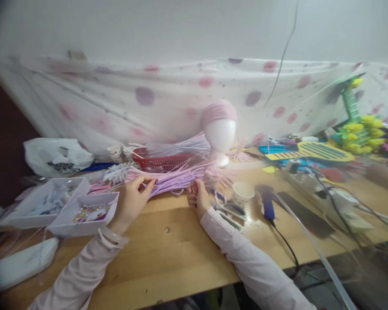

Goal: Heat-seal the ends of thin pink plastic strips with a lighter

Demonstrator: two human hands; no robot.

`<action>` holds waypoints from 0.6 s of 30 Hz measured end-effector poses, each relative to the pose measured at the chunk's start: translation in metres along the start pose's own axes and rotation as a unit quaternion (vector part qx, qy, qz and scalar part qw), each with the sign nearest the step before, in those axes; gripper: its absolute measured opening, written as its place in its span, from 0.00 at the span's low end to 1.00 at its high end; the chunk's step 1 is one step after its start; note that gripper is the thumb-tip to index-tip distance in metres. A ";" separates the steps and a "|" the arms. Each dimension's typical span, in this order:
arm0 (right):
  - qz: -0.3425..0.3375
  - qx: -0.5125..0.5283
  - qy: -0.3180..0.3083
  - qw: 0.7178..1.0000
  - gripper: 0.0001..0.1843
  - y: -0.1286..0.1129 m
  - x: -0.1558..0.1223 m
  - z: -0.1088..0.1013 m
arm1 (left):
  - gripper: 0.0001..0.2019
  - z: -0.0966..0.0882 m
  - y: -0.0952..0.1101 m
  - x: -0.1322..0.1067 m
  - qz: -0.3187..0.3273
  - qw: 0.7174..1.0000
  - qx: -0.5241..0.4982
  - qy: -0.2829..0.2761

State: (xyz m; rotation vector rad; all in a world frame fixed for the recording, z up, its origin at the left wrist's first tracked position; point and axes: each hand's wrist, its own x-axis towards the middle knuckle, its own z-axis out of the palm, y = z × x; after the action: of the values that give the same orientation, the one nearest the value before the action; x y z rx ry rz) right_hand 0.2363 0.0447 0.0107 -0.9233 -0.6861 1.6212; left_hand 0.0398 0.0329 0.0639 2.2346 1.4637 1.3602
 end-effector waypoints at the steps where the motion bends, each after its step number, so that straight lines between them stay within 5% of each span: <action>1: -0.002 0.000 0.003 1.000 0.18 0.000 0.000 -0.001 | 0.08 0.006 -0.007 -0.006 0.000 1.000 0.004 -0.001; 12: -0.059 0.013 0.061 0.996 0.12 -0.007 0.001 -0.005 | 0.08 0.011 -0.034 -0.036 0.161 0.975 0.145 0.053; 18: -0.082 0.011 0.088 0.993 0.13 -0.011 0.001 -0.004 | 0.09 0.012 -0.037 -0.039 0.182 0.967 0.171 0.050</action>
State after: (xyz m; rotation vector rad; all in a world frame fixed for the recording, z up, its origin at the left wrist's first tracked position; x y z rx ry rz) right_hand 0.2453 0.0478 0.0180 -0.9554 -0.6042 1.3811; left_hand 0.0195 0.0252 0.0135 2.8073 1.4652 1.4237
